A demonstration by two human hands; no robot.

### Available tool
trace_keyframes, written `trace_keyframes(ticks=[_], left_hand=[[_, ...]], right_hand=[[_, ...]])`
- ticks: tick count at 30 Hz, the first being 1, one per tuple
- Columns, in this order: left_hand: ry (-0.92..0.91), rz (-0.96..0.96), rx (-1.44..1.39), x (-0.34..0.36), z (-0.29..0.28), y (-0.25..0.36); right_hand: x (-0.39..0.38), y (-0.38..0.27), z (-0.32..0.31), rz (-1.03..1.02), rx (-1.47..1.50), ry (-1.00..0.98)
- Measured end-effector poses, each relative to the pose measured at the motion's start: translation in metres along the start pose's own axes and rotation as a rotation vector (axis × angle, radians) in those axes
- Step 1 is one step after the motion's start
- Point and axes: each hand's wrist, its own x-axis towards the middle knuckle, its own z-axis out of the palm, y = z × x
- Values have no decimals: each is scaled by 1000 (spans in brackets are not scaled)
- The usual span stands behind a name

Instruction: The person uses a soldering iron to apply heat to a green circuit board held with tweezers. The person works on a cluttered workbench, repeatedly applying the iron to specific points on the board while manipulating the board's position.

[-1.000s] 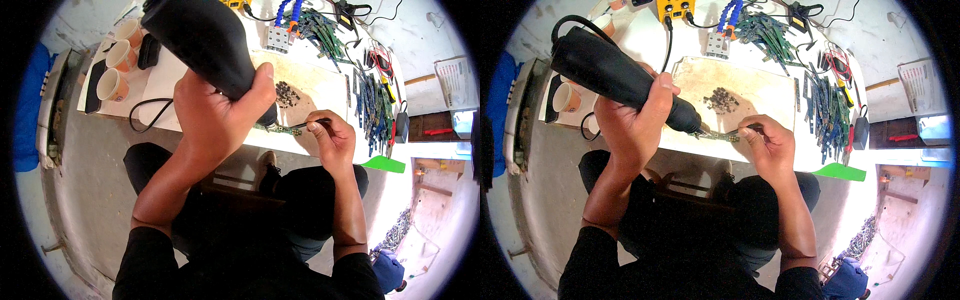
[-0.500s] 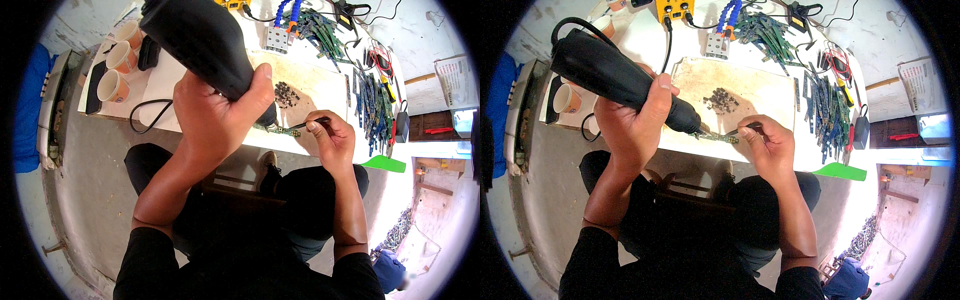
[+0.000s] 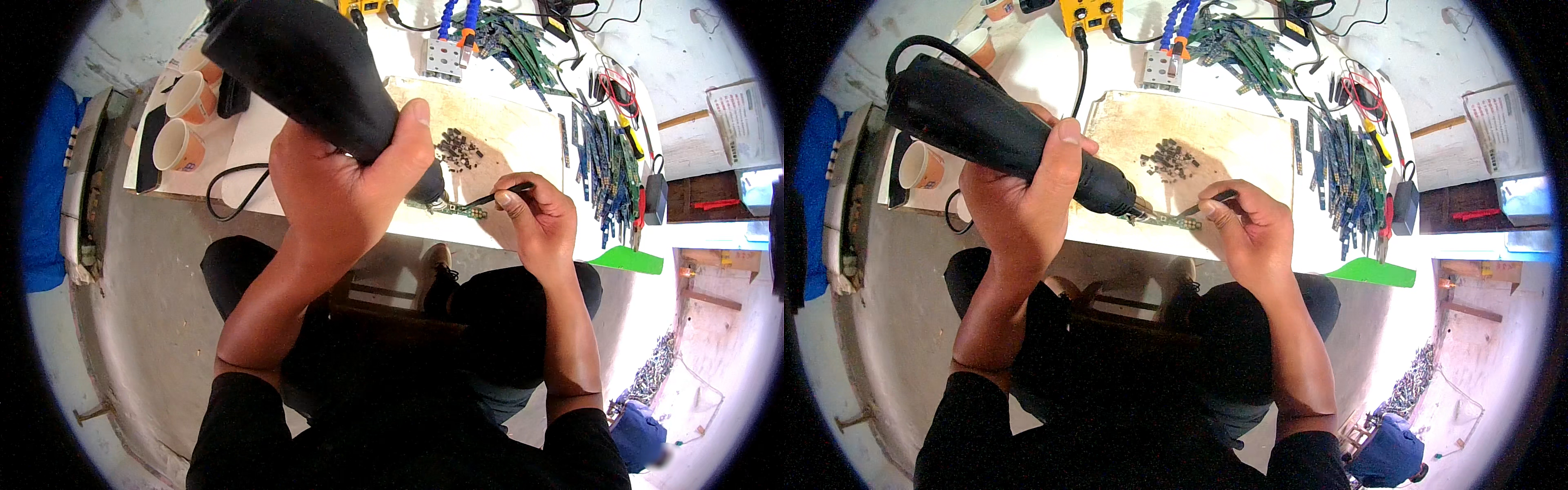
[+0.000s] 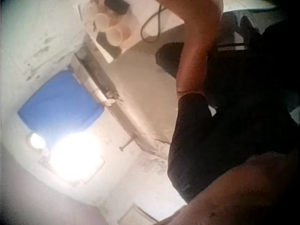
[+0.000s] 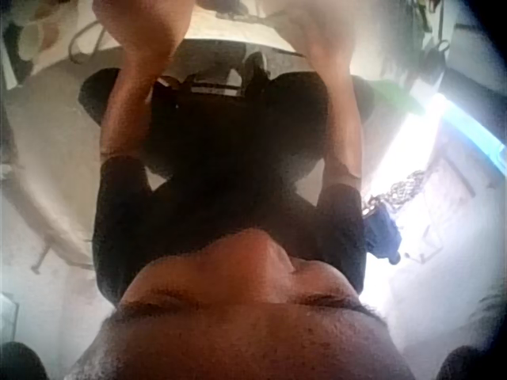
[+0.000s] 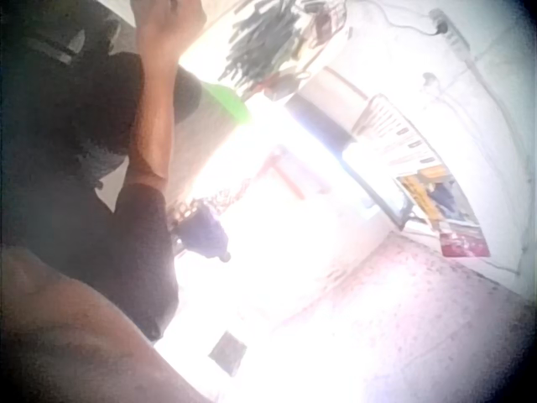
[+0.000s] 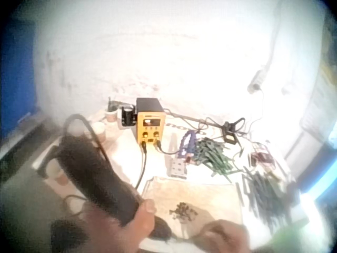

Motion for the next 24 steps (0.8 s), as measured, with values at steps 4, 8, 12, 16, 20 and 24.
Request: trace_keyframes(ticks=[4, 8, 12, 16, 20, 24], left_hand=[[12, -7, -10, 1, 2, 2], [9, -4, -19, 1, 1, 3], [5, -8, -30, 0, 3, 0], [8, -34, -10, 1, 3, 4], [9, -34, -11, 1, 2, 3], [18, -51, -11, 1, 3, 4]], right_hand=[[1, 1, 1, -42, 10, 28], [0, 2, -2, -19, -6, -22], [0, 3, -2, -10, 0, -22], [0, 2, -2, -7, -7, -17], [0, 1, -1, -6, -7, -15], [1, 4, 3, -31, 21, 43]])
